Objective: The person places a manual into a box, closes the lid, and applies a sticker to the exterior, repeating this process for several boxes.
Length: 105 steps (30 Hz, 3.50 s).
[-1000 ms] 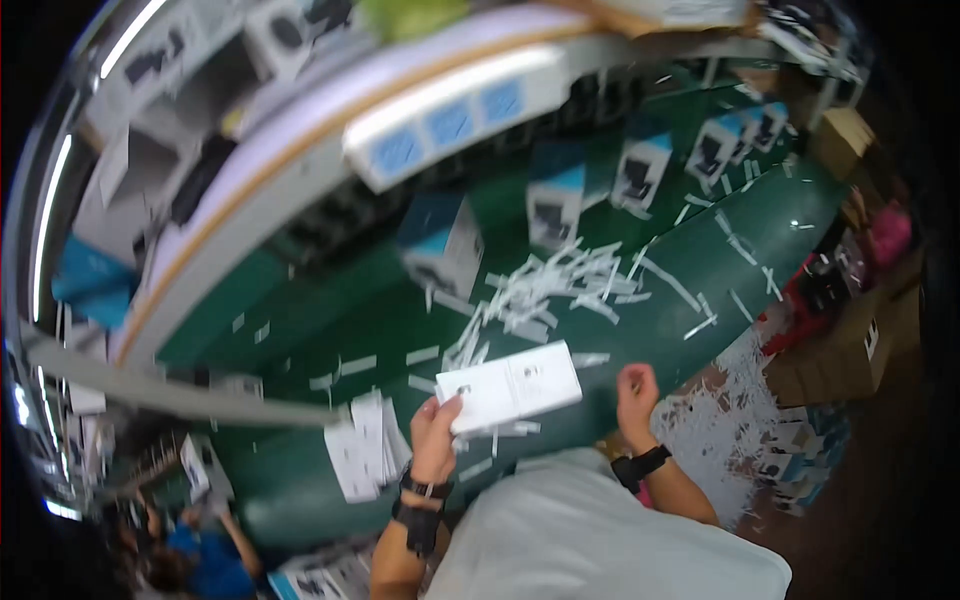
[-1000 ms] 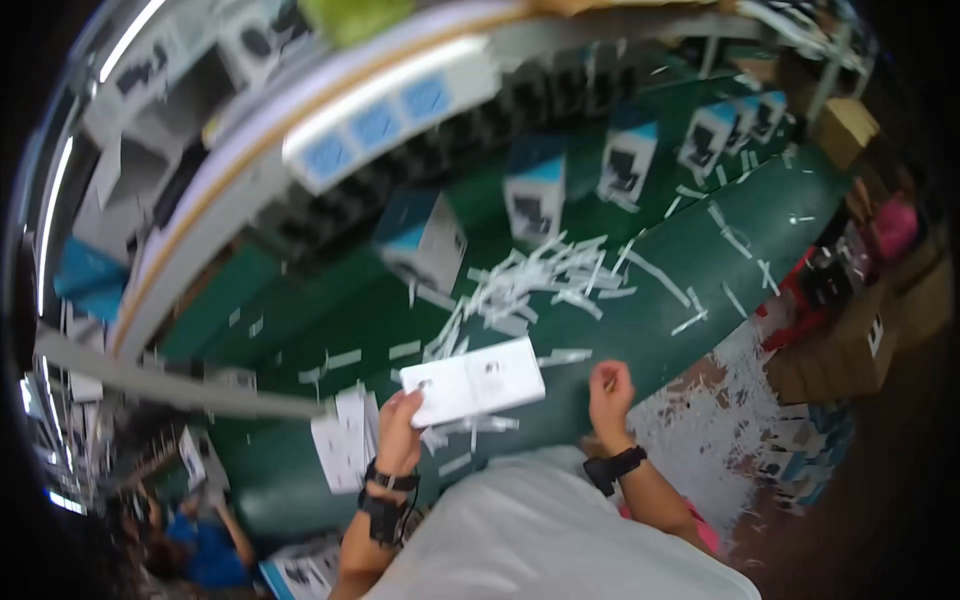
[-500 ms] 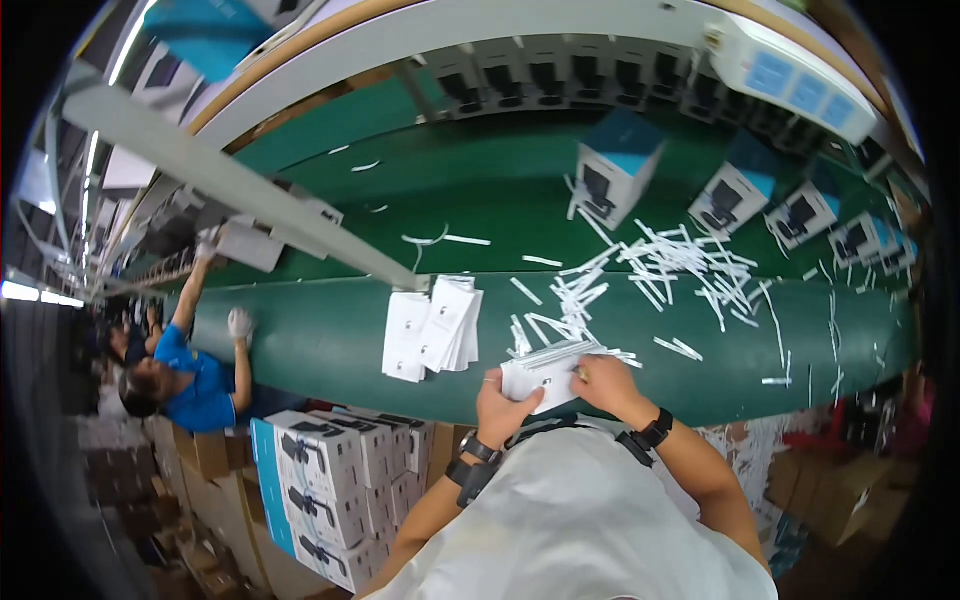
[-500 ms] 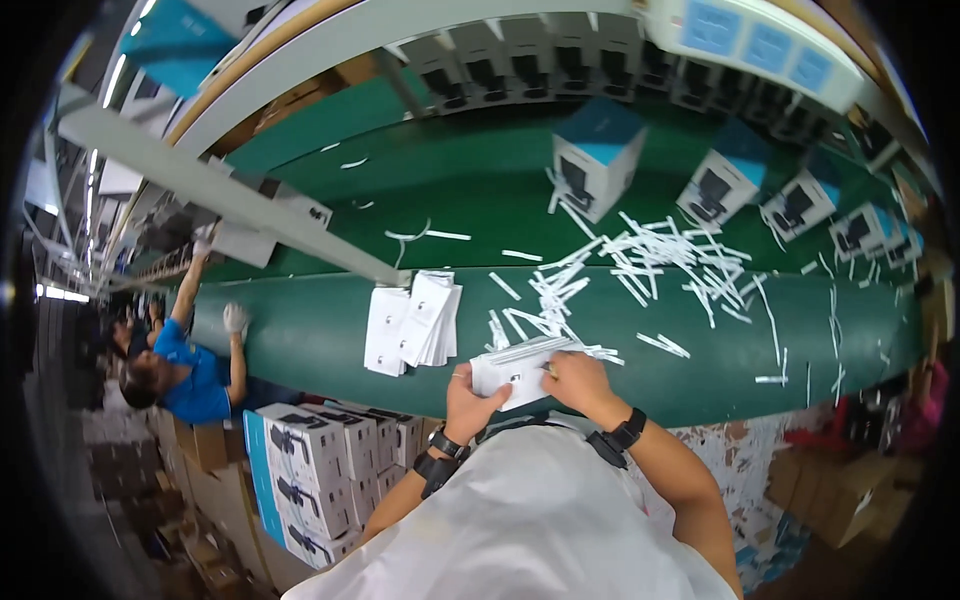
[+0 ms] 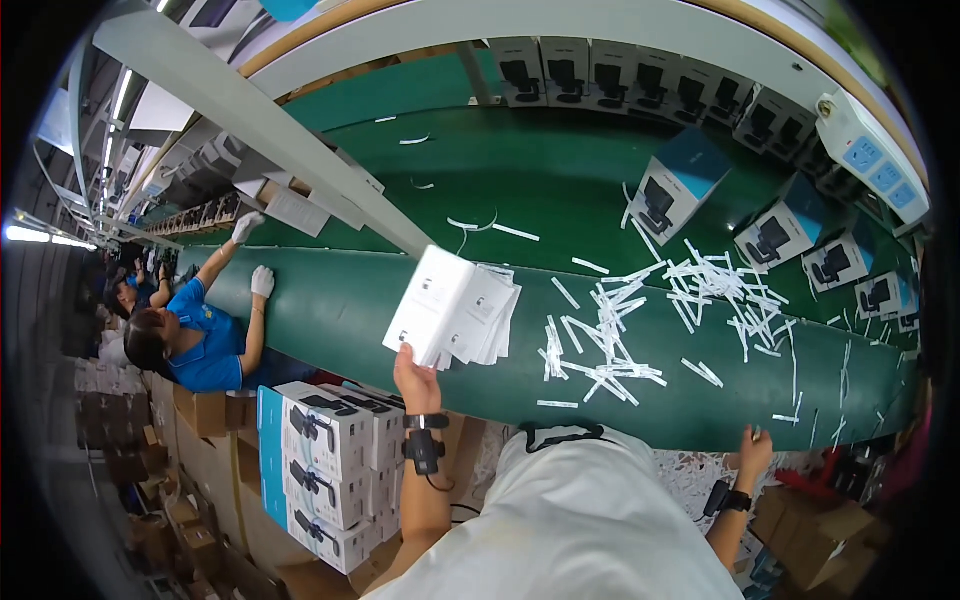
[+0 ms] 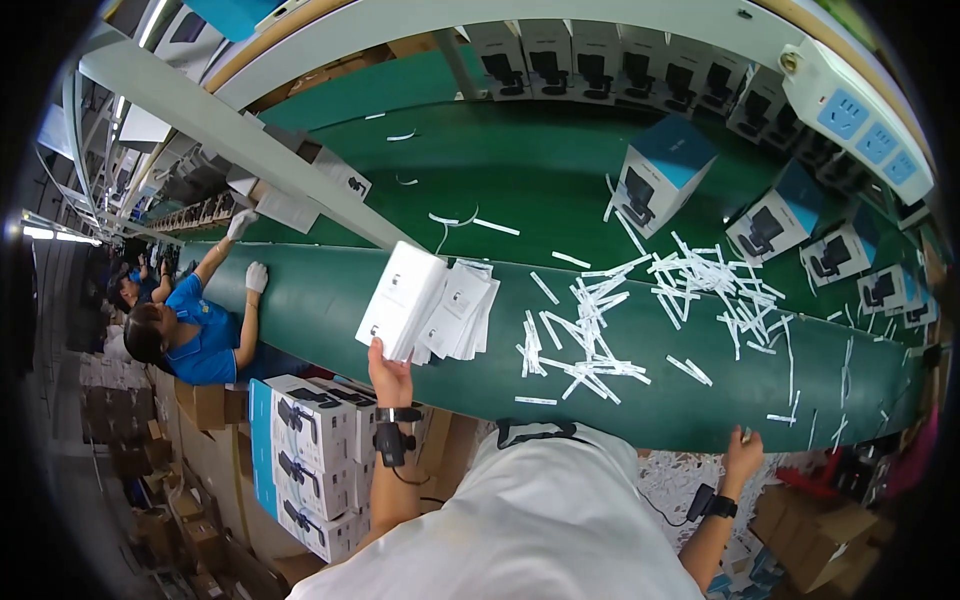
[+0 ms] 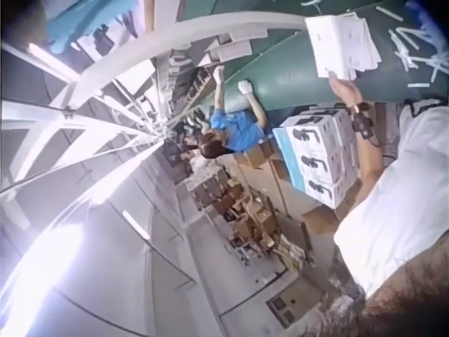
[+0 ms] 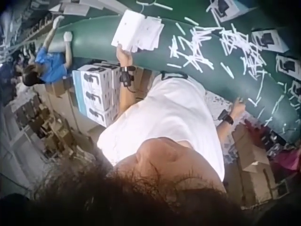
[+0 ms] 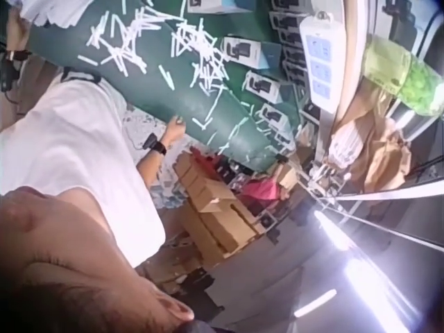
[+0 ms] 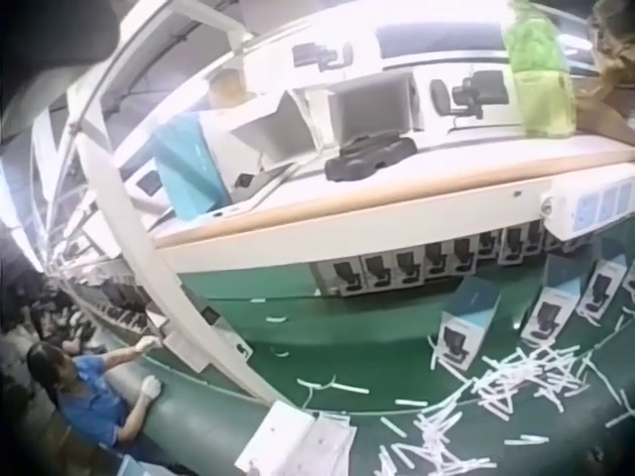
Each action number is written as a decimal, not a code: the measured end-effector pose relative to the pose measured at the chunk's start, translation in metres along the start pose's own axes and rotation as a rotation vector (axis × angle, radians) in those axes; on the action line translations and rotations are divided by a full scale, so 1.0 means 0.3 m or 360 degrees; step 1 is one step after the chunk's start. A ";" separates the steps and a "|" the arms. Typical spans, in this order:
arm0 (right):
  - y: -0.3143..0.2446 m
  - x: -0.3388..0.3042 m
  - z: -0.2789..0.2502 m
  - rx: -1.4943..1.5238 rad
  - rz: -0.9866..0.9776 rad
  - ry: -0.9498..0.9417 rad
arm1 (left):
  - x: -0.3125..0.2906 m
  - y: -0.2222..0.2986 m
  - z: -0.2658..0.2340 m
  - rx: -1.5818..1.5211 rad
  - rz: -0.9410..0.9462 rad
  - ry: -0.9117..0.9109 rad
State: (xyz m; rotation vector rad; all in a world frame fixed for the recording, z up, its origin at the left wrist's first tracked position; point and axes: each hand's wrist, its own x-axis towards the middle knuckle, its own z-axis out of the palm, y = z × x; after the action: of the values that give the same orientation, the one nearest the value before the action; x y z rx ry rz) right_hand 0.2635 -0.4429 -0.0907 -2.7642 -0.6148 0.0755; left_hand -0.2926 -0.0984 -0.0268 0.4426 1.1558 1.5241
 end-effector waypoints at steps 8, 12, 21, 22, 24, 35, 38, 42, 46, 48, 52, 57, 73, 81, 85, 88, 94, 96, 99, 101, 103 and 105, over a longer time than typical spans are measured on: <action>-0.290 -0.170 0.203 0.0350 -0.0417 -0.0332 | 0.140 -0.152 -0.064 0.0106 -0.0191 0.0483; -0.425 -0.214 0.215 0.0471 -0.0492 -0.0463 | 0.193 -0.177 -0.112 0.1105 0.0185 0.0620; -0.499 -0.292 0.226 0.0587 -0.0497 -0.0703 | 0.283 0.017 0.104 0.2639 0.1194 -0.0324; -0.492 -0.301 0.235 0.0586 -0.0491 -0.0702 | 0.284 0.013 0.149 0.2759 0.1024 -0.0540; -0.493 -0.317 0.257 0.0606 -0.0549 -0.0744 | 0.310 -0.017 0.186 0.2972 0.0790 -0.0475; -0.400 -0.361 0.352 0.0887 -0.0335 -0.0787 | 0.333 0.003 0.174 0.3087 0.0520 -0.0463; -0.407 -0.358 0.357 0.0877 -0.0343 -0.0805 | 0.324 0.007 0.156 0.3246 0.0401 -0.0468; -0.402 -0.345 0.376 0.0785 -0.0287 -0.0758 | 0.323 -0.005 0.155 0.3344 0.0454 -0.0439; -0.370 -0.319 0.393 0.0837 -0.0171 -0.0919 | 0.380 0.049 0.151 0.3147 0.0361 -0.0681; -0.397 -0.313 0.371 0.1018 0.0072 -0.1251 | 0.493 0.111 0.069 0.2142 -0.0135 -0.0555; -0.480 -0.295 0.391 0.1288 -0.0440 -0.1148 | 0.516 0.147 0.080 0.2171 -0.0700 -0.0743; -1.206 -0.356 0.109 0.1306 -0.0371 -0.2378 | 0.502 0.169 0.060 0.2041 -0.0733 -0.0704; -1.849 -0.751 0.519 0.1364 0.0313 -0.2278 | 0.587 0.106 0.036 0.2375 -0.0484 -0.1199; -1.895 -0.759 0.510 0.1491 0.0512 -0.2483 | 0.598 0.157 0.074 0.2297 -0.0588 -0.1383; -1.888 -0.779 0.477 0.1534 0.0417 -0.2523 | 0.559 0.166 0.035 0.2297 -0.0442 -0.1346; -1.836 -0.744 0.406 0.1636 0.0309 -0.2545 | 0.491 0.184 0.008 0.2143 -0.0414 -0.1302; -1.822 -0.587 0.232 0.1353 -0.0911 -0.2629 | 0.183 0.128 0.007 0.0435 -0.0364 -0.1123; -1.866 -0.542 0.274 0.0777 -0.1399 -0.2535 | 0.116 0.077 -0.027 0.0169 -0.0754 -0.0915; -1.986 -0.538 0.312 0.0342 -0.1724 -0.2405 | 0.084 -0.006 -0.035 -0.0312 -0.0674 -0.0560; -2.069 -0.533 0.337 0.0244 -0.1754 -0.2377 | 0.155 -0.063 -0.036 -0.0569 -0.0739 -0.0493; -2.109 -0.500 0.371 0.0193 -0.1868 -0.2144 | 0.200 -0.062 0.035 -0.0629 -0.0744 -0.0437; -2.139 -0.475 0.397 0.0187 -0.1910 -0.2078 | 0.226 -0.079 0.059 -0.0576 -0.0612 -0.0345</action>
State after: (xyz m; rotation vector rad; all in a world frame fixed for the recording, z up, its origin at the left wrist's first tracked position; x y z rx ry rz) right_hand -0.1397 0.0833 -0.0086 -1.4498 -2.2300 1.5238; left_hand -0.2872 -0.0321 -0.0591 0.1245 0.7250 1.2747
